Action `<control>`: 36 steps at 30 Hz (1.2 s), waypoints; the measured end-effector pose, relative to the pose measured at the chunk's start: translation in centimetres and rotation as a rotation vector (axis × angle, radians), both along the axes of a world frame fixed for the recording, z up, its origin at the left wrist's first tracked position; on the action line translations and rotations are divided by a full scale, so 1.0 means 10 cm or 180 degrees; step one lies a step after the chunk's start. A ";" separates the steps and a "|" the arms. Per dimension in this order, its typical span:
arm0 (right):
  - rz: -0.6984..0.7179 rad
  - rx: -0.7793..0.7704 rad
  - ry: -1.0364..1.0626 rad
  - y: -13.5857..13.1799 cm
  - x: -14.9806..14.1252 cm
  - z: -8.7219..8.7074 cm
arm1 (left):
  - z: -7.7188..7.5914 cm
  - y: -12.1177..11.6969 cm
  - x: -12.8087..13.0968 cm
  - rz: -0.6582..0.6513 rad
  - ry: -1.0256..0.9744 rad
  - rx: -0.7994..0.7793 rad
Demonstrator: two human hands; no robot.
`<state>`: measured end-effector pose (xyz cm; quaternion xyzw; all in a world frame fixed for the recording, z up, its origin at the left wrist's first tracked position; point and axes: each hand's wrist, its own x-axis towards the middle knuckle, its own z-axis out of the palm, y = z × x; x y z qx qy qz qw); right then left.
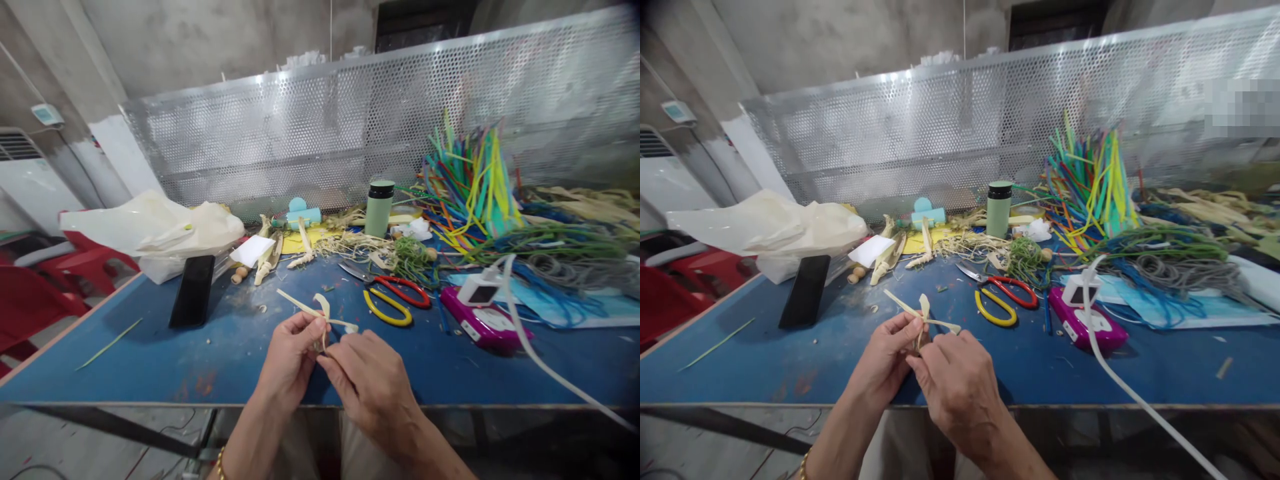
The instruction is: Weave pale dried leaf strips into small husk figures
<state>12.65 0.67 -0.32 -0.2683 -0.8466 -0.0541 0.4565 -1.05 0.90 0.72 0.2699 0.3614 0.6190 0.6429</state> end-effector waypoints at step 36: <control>0.0122 -0.1944 0.0304 0.10 0.18 0.13 | -0.07 -0.07 0.07 0.0214 0.1506 0.0779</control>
